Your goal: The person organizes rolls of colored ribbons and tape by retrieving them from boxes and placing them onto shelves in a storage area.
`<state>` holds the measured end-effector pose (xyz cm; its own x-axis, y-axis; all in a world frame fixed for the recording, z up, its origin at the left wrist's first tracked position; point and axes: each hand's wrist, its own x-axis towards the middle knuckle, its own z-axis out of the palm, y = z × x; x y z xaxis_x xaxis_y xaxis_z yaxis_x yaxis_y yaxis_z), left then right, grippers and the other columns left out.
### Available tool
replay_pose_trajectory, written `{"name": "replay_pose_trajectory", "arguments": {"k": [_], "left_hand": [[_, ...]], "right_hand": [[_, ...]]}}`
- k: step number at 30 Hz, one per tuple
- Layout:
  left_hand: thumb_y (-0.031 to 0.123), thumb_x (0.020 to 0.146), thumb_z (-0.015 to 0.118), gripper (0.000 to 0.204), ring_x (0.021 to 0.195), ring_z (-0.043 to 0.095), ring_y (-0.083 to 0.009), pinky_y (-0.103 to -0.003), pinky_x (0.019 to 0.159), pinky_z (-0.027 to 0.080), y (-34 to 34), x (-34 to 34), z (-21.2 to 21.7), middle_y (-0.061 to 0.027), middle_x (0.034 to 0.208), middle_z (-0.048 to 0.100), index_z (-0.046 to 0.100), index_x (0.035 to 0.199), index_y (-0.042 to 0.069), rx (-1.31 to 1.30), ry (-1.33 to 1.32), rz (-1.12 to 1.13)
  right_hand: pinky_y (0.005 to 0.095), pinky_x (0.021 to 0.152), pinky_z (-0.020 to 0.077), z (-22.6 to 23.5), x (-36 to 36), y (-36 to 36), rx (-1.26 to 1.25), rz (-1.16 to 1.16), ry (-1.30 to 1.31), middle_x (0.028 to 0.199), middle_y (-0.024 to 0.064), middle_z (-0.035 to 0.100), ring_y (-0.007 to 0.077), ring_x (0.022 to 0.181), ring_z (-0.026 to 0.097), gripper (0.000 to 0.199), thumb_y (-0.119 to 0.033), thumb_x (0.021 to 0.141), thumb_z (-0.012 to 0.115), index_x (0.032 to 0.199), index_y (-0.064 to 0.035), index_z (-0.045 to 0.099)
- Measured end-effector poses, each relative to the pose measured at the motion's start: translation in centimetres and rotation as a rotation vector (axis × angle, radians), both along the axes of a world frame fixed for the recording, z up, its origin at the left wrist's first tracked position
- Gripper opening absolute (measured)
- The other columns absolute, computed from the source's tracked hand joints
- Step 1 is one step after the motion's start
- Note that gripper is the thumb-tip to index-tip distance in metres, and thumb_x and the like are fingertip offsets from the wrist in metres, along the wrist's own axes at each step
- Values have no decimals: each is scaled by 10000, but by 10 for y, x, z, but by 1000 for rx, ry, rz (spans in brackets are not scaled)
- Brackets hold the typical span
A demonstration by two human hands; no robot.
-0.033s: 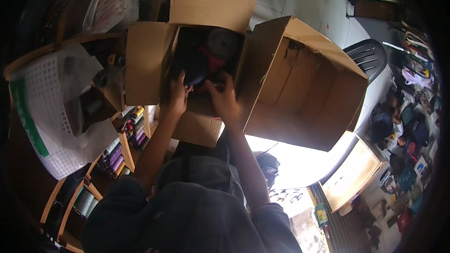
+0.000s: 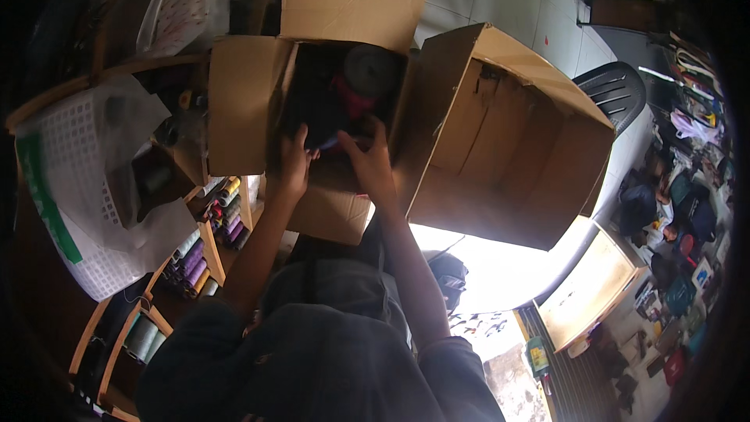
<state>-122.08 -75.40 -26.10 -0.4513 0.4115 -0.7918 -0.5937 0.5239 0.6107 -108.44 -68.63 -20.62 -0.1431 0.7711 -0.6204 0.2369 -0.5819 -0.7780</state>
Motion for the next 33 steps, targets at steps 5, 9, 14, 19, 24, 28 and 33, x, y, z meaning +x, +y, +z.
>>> {"name": "replay_pose_trajectory", "arguments": {"k": [5,9,14,19,24,28,33], "left_hand": [[328,891,607,616,1018,547,-220,-327,854,452,-31,-17,54,-159,1225,488,347,1323,-26,210,360,-660],[277,899,601,560,1038,553,-230,-328,908,421,-27,-26,66,-182,1187,530,369,1315,-17,247,268,-793],[227,892,613,488,1029,560,-212,-327,891,432,-7,-23,79,-167,1149,568,444,1289,0,357,234,-685],[159,843,668,500,1007,598,-199,-331,875,454,9,-26,94,-131,1112,615,483,1289,31,456,447,-788],[110,804,703,368,945,631,-193,-313,817,481,40,-33,107,-125,1025,654,602,1140,0,549,638,-995],[83,817,690,219,917,632,-171,-278,798,481,41,-32,115,-123,968,674,682,1007,-26,417,371,-922],[73,872,632,206,935,616,-134,-250,819,475,26,-30,117,-112,1001,682,681,1055,-7,330,273,-763]], "right_hand": [[325,897,457,-12,2,4,-230,17,258,1251,185,529,254,1088,565,745,-283,777,748,1366,-28,370],[327,924,442,10,2,10,-127,145,333,1210,162,570,237,1098,561,707,-235,760,763,1342,-35,415],[341,886,467,28,9,15,49,325,170,1074,150,647,218,1022,614,594,-202,766,758,1271,-50,486],[368,794,510,41,13,22,116,394,136,1016,189,660,271,959,662,540,-231,758,764,1201,-50,514],[393,778,518,52,13,20,301,551,47,1002,189,659,338,959,648,557,-232,726,785,1179,-54,513],[384,787,521,57,13,18,307,463,1,991,173,664,334,944,653,579,-235,654,832,1128,-57,551],[294,788,519,73,24,25,217,469,-30,891,141,679,177,884,664,543,-159,586,872,1014,8,581]]}}
